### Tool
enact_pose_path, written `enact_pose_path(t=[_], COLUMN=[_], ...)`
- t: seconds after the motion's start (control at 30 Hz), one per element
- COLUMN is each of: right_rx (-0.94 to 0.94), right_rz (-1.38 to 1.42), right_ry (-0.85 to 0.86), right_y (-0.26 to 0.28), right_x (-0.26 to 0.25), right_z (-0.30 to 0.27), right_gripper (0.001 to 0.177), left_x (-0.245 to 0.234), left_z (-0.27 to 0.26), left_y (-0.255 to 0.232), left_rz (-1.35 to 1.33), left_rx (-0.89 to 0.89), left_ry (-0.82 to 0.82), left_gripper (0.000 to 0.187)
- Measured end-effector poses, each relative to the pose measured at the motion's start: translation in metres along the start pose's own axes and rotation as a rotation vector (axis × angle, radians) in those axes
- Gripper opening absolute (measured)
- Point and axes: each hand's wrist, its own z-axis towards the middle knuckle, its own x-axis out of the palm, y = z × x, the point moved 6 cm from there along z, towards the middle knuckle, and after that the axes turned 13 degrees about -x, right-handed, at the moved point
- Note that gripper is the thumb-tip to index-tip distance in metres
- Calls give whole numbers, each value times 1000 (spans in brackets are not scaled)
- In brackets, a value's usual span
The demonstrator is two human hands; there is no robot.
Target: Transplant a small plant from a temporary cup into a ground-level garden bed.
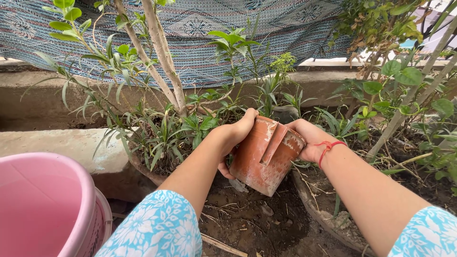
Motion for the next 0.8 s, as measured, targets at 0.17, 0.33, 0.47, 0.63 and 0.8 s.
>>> enact_pose_path(t=[0.17, 0.33, 0.47, 0.63, 0.8], right_rx=[-10, 2, 6, 6, -1], right_rz=[-1, 3, -4, 13, -1], right_ry=[14, 18, 16, 29, 56], right_y=[1, -1, -2, -1, -1], right_x=[2, 3, 4, 6, 4], right_z=[-2, -4, -4, -3, 1], right_gripper=[22, 22, 23, 23, 24], left_x=[0, 0, -1, -1, -2], left_z=[-3, 0, 2, -2, 5], left_y=[0, 2, 2, 0, -1], left_rz=[-7, 10, 11, 14, 19], left_rx=[-18, -51, -38, -50, -20], left_ry=[-7, -16, -13, -19, 8], left_gripper=[102, 105, 106, 102, 105])
